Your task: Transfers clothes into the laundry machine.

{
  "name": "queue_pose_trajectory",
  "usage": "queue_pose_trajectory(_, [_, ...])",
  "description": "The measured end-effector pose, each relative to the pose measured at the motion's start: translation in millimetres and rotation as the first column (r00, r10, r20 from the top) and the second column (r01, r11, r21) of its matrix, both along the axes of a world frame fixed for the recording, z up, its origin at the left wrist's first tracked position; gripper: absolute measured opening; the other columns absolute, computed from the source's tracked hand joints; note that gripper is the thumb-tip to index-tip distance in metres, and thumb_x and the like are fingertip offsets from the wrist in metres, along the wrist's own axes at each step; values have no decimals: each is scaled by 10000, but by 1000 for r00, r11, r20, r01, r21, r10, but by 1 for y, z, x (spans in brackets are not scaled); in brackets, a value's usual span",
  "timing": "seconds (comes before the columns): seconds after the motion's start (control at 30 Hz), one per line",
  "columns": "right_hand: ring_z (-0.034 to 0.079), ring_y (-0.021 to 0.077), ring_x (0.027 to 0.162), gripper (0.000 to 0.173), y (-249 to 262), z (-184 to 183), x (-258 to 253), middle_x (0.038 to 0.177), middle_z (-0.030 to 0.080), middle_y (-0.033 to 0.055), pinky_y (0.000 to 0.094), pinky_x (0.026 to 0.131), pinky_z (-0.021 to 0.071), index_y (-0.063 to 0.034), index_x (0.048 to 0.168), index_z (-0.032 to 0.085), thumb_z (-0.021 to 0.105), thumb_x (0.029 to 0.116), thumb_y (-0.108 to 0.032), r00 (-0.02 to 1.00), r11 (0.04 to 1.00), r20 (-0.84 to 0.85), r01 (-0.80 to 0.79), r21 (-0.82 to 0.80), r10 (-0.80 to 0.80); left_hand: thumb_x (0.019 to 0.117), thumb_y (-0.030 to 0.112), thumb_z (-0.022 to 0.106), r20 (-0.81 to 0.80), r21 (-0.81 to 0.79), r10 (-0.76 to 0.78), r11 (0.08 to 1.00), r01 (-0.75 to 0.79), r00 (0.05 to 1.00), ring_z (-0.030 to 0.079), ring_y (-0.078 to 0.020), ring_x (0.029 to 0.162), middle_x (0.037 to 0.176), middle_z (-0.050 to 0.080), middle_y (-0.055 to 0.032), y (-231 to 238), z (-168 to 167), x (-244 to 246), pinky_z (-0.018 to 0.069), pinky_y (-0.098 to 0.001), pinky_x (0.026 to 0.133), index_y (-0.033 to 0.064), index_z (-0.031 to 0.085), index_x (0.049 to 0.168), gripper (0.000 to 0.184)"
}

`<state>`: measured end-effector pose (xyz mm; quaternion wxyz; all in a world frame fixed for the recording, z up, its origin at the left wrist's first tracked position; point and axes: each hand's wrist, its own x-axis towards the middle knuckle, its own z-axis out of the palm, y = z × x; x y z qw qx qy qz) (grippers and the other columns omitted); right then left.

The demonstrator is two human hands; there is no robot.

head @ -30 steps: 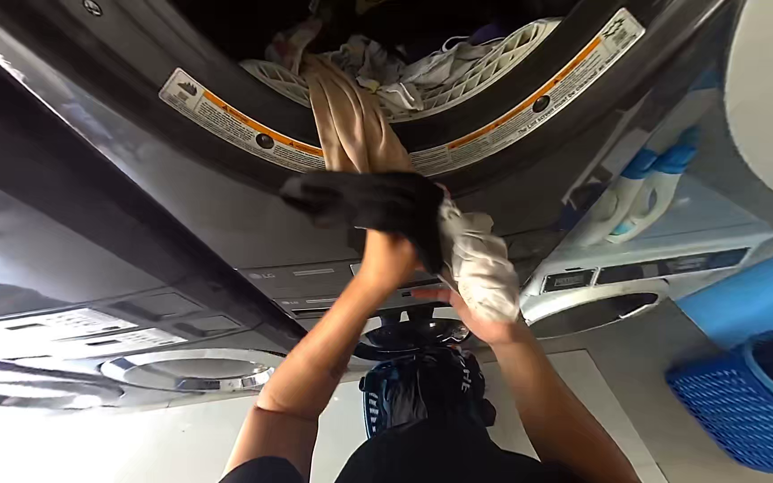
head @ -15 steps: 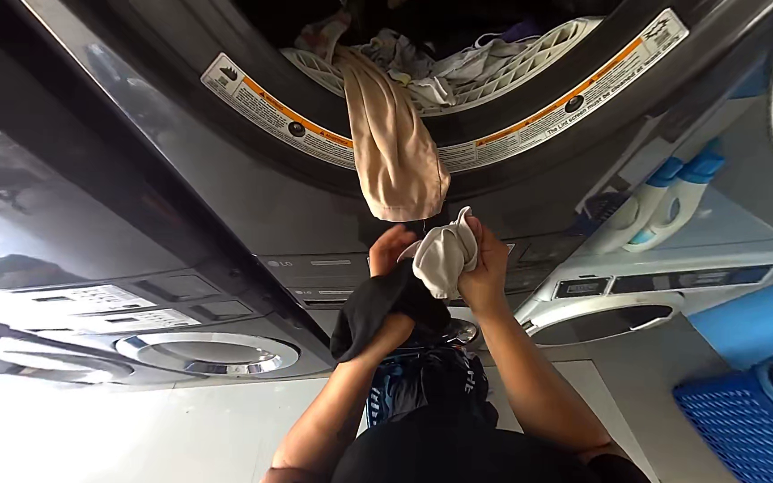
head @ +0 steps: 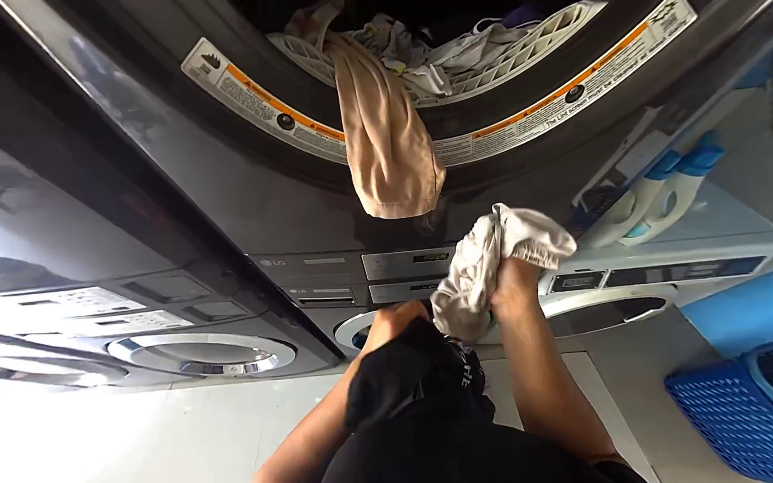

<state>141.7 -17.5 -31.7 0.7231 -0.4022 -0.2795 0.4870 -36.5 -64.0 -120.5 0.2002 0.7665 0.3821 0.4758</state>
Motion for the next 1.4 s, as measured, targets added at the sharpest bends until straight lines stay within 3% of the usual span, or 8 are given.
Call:
queue_pose_trajectory(0.13, [577,34,537,388,-6,-20,18,629,581,-49,209,499,511,-145,867,588,351,1114,-328,979,980,-51,-198,6,198,1000,162,582,-535,-617,-211,759,-208,818,646,-456,1158,1230,683,-258,-2,-117,-8,495,-660,971,17,680,1272,324])
queue_pose_trajectory(0.23, [672,37,650,103,-2,-48,36,747,711,-41,219,614,586,-146,902,712,705,935,-243,888,874,18,-455,172,459,923,208,705,-459,-811,-422,559,-174,782,499,-427,1366,1506,469,-271,-3,-147,-13,417,-611,1114,-6,435,1508,679])
queue_pose_trajectory(0.4, [681,61,776,253,-12,-79,25,1002,720,12,253,670,596,-9,1251,597,554,1008,-62,627,706,510,-706,53,589,882,212,797,422,-352,-251,840,413,871,707,-71,1018,1090,751,-15,12,-40,8,589,-311,939,13,647,1217,417])
queue_pose_trajectory(0.57, [628,-61,653,152,-17,-43,49,875,733,-70,135,546,537,-29,1065,694,590,954,-22,743,839,666,-404,365,69,876,53,697,157,-85,-160,981,175,974,711,-81,878,929,743,-120,17,7,44,582,-252,843,-103,679,1070,250])
queue_pose_trajectory(0.97, [635,-65,714,168,-42,-43,91,875,721,-114,105,626,541,-153,1135,718,691,982,-217,779,759,627,-401,512,-12,1050,290,507,10,135,-302,945,298,953,711,-108,978,1014,735,-126,21,42,57,585,-319,891,-32,637,1140,359])
queue_pose_trajectory(1.17, [692,12,747,192,-44,-60,142,865,741,-89,174,662,586,-203,1131,730,652,1000,-319,765,856,642,-364,366,51,901,10,647,-492,-541,-823,544,642,283,717,-229,893,1009,746,-112,49,204,37,574,-465,785,66,698,1261,368])
queue_pose_trajectory(1.3, [670,6,667,151,-53,-83,154,799,729,-77,165,587,565,-157,1095,730,628,996,-207,766,915,640,-299,271,60,925,46,654,-775,53,-5,996,74,631,686,-266,873,964,713,-124,133,357,-6,577,-511,776,76,715,1124,210])
queue_pose_trajectory(1.4, [658,-8,644,153,-67,-101,153,778,722,-73,159,568,552,-88,1070,719,604,983,-139,767,943,628,-293,157,134,946,113,605,-338,498,851,525,-691,402,540,-518,1257,1243,620,-350,199,418,-25,298,-726,1087,-76,659,1200,321])
